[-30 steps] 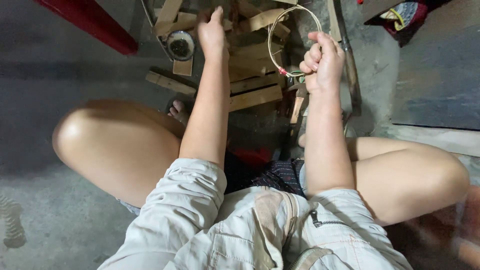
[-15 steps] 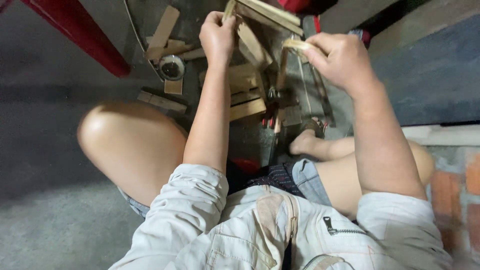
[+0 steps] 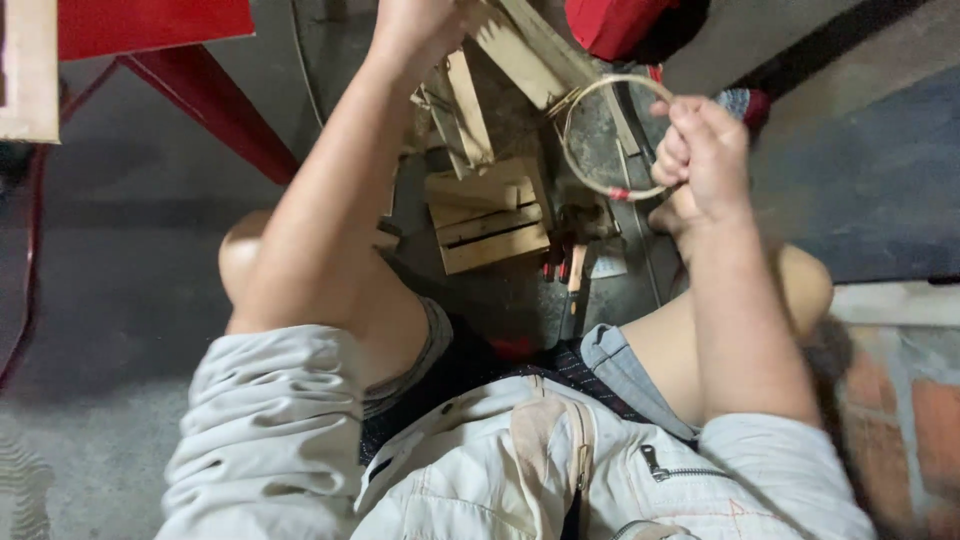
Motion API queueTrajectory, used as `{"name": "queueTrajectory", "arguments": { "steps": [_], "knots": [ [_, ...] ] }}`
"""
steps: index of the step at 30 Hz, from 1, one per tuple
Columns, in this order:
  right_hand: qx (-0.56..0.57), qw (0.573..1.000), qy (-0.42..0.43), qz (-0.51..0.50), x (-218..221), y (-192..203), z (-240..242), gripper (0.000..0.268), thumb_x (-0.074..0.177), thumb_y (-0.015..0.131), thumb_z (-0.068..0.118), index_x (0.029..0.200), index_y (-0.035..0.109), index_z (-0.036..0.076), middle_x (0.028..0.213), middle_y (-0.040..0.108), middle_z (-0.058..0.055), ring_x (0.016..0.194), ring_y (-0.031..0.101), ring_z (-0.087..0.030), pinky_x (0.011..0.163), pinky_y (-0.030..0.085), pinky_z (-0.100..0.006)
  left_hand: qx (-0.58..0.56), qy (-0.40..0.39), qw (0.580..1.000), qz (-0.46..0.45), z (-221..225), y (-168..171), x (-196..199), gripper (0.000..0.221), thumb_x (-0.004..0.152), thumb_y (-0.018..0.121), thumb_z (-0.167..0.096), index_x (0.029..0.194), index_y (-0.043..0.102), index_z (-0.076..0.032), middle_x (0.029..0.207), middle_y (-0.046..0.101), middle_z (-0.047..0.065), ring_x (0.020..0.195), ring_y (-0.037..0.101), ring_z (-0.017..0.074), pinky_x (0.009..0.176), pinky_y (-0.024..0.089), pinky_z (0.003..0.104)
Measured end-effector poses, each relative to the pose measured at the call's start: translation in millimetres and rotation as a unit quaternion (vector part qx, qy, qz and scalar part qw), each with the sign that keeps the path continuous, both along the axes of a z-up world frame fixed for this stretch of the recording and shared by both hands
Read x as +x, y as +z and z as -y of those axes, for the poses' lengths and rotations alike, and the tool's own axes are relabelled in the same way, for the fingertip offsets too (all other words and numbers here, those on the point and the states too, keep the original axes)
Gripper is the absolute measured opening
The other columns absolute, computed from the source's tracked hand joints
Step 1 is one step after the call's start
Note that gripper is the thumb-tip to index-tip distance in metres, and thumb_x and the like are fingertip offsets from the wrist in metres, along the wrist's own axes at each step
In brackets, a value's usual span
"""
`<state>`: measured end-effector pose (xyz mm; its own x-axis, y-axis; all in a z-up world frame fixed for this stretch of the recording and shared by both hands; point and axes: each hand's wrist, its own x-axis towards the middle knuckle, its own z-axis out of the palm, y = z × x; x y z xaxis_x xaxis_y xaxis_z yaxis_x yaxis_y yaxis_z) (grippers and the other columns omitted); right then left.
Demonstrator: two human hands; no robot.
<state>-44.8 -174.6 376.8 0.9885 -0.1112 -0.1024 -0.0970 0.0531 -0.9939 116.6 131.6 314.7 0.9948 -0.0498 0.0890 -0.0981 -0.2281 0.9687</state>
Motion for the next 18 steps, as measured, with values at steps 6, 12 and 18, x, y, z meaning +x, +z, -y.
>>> {"name": "queueTrajectory", "arguments": {
  "steps": [6, 12, 18],
  "knots": [
    [0.261, 0.962, 0.077, -0.003, 30, -74, -5, 0.021, 0.104, 0.061, 0.030, 0.104, 0.073, 0.012, 0.053, 0.044, 0.009, 0.043, 0.033, -0.003, 0.040, 0.024, -0.020, -0.108, -0.112, 0.987, 0.031, -49, 15, -1, 0.016, 0.110, 0.053, -0.004, 0.123, 0.058, -0.012, 0.074, 0.027, -0.001, 0.056, 0.024, 0.0120, 0.052, 0.034, 0.034],
    [0.360, 0.929, 0.074, -0.048, 64, -142, -11, 0.027, 0.104, 0.056, 0.039, 0.104, 0.071, 0.017, 0.050, 0.021, 0.008, 0.041, 0.016, -0.005, 0.039, 0.013, -0.021, -0.142, -0.015, 0.984, -0.102, -48, -1, -3, 0.030, 0.110, 0.057, -0.008, 0.081, 0.048, -0.012, 0.070, 0.051, 0.007, 0.054, 0.042, 0.0140, 0.050, 0.037, 0.032],
    [0.268, 0.953, -0.051, -0.133, 79, -190, -37, 0.023, 0.102, 0.060, 0.030, 0.096, 0.070, 0.010, 0.047, 0.031, 0.008, 0.037, 0.023, -0.004, 0.038, 0.014, -0.023, -0.063, -0.049, 0.995, -0.067, -58, 3, -2, 0.014, 0.110, 0.049, -0.012, 0.112, 0.062, -0.011, 0.067, 0.048, 0.000, 0.049, 0.042, 0.0089, 0.047, 0.037, 0.026]
  ]
}}
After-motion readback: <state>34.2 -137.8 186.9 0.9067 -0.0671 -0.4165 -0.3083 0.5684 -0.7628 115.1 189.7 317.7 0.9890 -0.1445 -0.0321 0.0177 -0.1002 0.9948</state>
